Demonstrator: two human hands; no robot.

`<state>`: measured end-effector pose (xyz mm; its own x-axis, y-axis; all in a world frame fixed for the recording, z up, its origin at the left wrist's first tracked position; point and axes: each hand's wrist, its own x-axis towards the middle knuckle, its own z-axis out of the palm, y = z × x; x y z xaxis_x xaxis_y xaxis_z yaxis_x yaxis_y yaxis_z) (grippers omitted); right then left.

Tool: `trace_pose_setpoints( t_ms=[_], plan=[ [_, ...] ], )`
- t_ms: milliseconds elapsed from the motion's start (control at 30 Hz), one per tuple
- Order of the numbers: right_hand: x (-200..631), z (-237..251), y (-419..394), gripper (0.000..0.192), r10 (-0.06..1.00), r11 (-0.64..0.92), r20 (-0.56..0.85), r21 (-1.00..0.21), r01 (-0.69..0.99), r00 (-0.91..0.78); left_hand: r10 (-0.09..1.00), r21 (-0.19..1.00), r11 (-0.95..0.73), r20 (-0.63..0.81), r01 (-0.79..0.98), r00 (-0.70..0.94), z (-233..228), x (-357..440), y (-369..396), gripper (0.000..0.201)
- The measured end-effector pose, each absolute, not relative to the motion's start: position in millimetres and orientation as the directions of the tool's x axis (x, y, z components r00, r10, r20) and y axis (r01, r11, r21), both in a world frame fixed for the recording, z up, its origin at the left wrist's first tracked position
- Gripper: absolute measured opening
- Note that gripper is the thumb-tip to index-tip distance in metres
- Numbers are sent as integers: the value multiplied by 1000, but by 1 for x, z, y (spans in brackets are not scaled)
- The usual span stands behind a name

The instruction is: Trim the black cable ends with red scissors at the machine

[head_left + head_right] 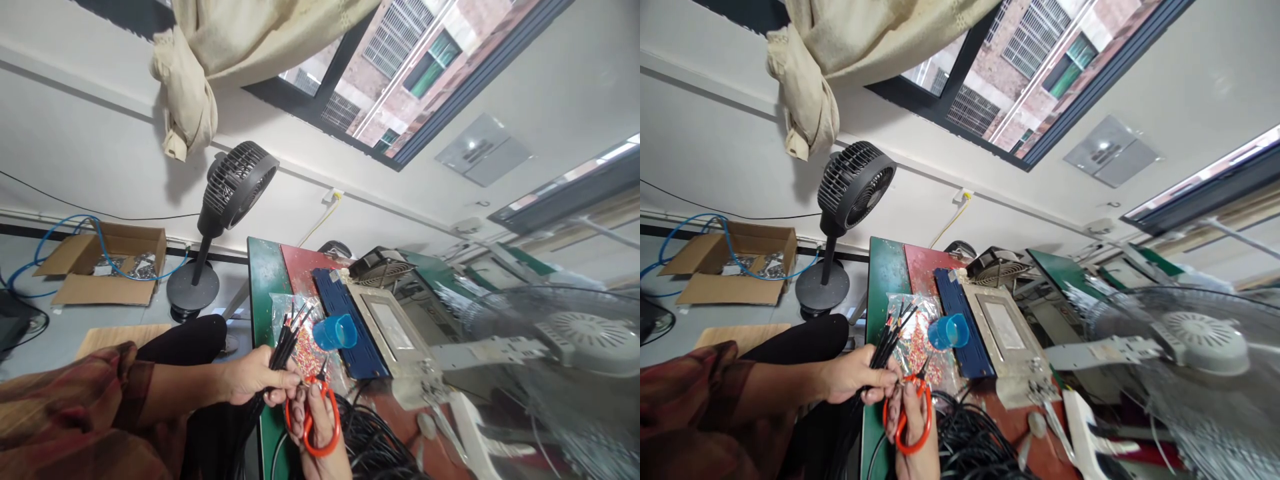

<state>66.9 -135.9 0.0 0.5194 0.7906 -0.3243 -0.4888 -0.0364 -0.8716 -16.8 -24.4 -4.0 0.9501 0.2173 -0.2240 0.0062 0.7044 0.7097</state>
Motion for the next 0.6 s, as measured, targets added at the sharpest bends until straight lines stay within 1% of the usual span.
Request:
trace_pose_setpoints(
  t_ms=[133, 267, 333, 367, 400, 433, 467, 500, 533, 567, 600],
  plan=[
    [68, -9, -137, 42, 765, -50, -345, -873, -484, 543, 217, 702, 712, -196, -18, 956, -4, -18, -26, 30],
    [67, -7, -136, 42, 755, -86, -361, -882, -463, 548, 208, 700, 714, -208, -3, 956, -3, -19, -27, 29],
    [68, -3, -136, 42, 742, -97, -337, -909, -404, 579, 197, 694, 720, -230, 19, 953, -2, -19, -26, 31],
    [69, -2, -136, 42, 709, -93, -291, -941, -324, 642, 196, 675, 737, -257, 31, 946, -1, -19, -25, 33],
    [70, -1, -137, 40, 658, -95, -205, -977, -190, 724, 196, 639, 768, -297, 42, 935, 1, -18, -24, 35],
    [72, -1, -139, 36, 600, -103, -59, -995, 4, 798, 196, 589, 806, -343, 48, 919, 3, -18, -22, 38],
    [74, -2, -141, 31, 557, -118, 134, -964, 238, 820, 189, 531, 846, -388, 51, 902, 5, -18, -20, 41],
    [75, -3, -144, 25, 548, -126, 335, -873, 471, 767, 183, 475, 879, -424, 46, 887, 8, -18, -18, 44],
    [76, -4, -146, 20, 572, -109, 505, -734, 670, 646, 182, 431, 902, -450, 34, 875, 10, -18, -16, 47],
    [77, -6, -148, 18, 615, -59, 621, -577, 814, 485, 181, 400, 916, -466, 24, 866, 12, -19, -14, 49],
    [76, -7, -150, 19, 656, 4, 681, -435, 900, 326, 178, 382, 924, -479, 21, 859, 14, -19, -13, 49]
  ],
)
